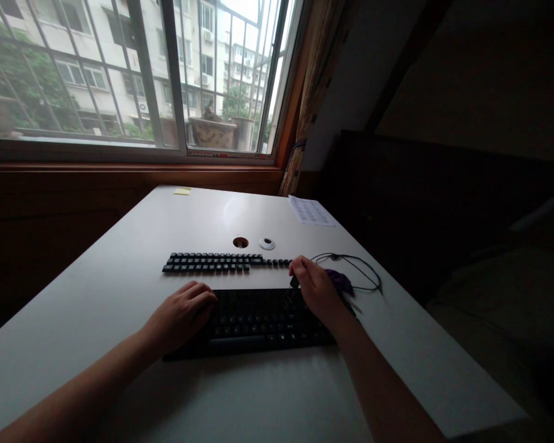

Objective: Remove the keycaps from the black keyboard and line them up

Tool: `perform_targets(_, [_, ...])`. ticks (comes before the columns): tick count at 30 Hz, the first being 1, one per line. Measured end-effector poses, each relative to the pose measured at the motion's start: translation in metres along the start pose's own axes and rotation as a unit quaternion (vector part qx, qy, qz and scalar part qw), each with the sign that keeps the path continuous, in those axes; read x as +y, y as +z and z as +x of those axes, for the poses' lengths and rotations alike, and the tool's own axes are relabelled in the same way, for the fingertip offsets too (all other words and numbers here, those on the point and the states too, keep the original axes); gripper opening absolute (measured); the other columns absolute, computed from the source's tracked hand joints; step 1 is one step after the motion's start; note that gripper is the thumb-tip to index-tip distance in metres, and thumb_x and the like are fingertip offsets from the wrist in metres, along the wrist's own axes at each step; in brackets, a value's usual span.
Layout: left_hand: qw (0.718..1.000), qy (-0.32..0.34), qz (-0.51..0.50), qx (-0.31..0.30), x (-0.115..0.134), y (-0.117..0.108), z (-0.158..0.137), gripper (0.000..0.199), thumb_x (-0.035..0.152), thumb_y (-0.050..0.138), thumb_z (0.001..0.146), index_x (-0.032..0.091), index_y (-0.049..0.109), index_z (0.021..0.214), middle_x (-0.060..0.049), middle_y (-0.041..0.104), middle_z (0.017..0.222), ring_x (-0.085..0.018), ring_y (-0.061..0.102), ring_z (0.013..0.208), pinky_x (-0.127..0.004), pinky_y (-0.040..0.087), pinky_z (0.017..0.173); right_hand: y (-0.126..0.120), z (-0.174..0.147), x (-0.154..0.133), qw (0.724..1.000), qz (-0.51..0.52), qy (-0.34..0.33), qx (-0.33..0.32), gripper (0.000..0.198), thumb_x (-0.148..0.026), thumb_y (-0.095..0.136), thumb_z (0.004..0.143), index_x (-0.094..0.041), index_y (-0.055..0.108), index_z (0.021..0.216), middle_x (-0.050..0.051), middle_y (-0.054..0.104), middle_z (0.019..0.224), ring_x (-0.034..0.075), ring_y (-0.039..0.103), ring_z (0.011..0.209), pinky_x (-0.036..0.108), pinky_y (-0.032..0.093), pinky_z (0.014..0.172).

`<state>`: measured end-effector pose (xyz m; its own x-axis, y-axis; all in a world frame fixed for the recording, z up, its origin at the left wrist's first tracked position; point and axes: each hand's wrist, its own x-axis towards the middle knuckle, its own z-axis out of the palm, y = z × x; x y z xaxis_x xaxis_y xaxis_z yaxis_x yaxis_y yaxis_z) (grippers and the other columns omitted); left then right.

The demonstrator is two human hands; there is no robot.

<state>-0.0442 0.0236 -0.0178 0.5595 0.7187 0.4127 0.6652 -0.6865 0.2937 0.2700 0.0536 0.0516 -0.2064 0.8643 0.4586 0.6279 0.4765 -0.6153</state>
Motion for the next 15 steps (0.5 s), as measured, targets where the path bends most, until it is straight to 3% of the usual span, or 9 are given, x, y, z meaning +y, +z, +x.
perform_targets(7, [0.999, 0.010, 0.033, -0.008, -0.002, 0.000, 0.000, 0.017, 0.021, 0.046, 0.097, 0.020, 0.061, 0.105, -0.007, 0.062, 0.103, -0.020, 0.057, 0.093, -0.036, 0.051, 0.083, 0.013, -0.020, 0.024, 0.999, -0.032, -0.010, 0.015, 0.037, -0.040, 0.035, 0.101, -0.021, 0.051, 0.075, -0.001, 0.054, 0.066, 0.016, 0.055, 0.064, 0.027, 0.039, 0.065])
perform_targets(15, [0.998, 0.018, 0.065, -0.016, 0.002, -0.003, 0.000, 0.018, 0.021, 0.047, 0.096, 0.020, 0.061, 0.108, -0.007, 0.062, 0.103, -0.020, 0.059, 0.091, -0.036, 0.052, 0.081, 0.010, -0.026, 0.026, 0.996, -0.075, -0.046, 0.008, 0.037, -0.042, 0.039, 0.101, -0.021, 0.049, 0.071, -0.002, 0.051, 0.063, 0.014, 0.051, 0.060, 0.027, 0.037, 0.062])
